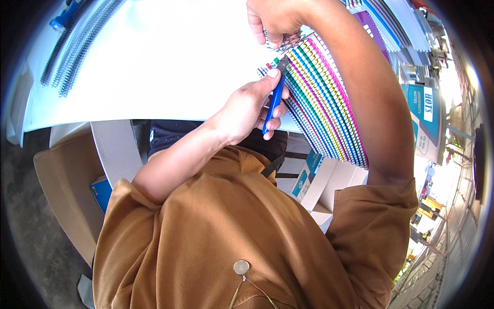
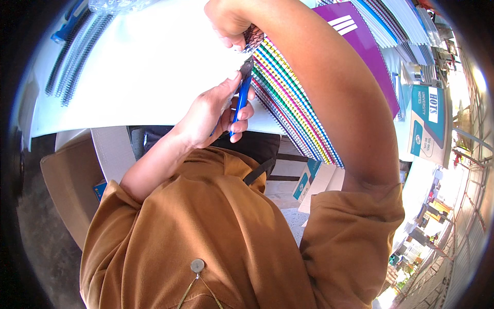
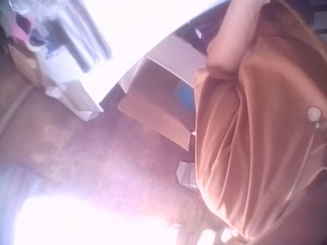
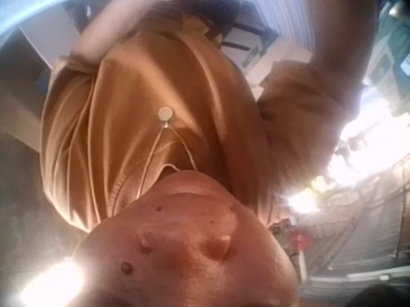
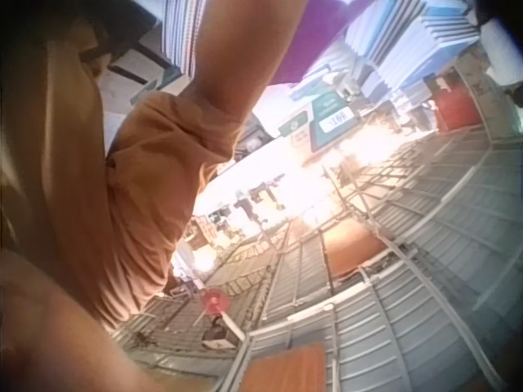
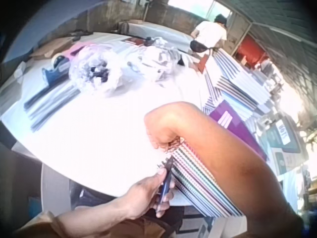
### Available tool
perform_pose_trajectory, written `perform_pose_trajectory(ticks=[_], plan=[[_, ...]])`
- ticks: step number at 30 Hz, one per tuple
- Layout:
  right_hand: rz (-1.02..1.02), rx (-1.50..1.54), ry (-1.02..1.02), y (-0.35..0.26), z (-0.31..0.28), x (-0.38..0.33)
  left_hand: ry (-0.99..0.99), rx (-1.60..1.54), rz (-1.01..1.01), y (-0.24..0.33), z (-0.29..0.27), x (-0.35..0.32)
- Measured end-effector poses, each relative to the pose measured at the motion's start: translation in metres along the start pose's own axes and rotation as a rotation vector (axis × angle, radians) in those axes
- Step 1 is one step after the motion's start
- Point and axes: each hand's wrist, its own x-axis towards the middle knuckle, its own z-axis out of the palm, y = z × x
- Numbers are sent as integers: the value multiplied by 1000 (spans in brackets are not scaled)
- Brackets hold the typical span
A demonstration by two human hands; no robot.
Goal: The person organizes stacks of notebooks on a table and uses pliers to trim the wire coils on several spiral-bound notebooks.
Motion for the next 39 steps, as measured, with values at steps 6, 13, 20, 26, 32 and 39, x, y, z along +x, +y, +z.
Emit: perform_pose_trajectory(ticks=[6,13,20,26,32,39], plan=[[24,-12,20,-1,-4,-6,5,-17,-35,12,8,-3],[96,225,53,2,0,-29,-64,-29,10,10,3,-2],[-31,215,277,15,14,-38,0,-6,-19,15,15,-6],[-109,272,399,30,26,-33,-71,-116,22,16,12,0],[-103,328,319,25,20,-36,-11,-4,8,17,22,-6],[-152,344,358,33,25,-28,-121,-156,22,19,11,-1]])
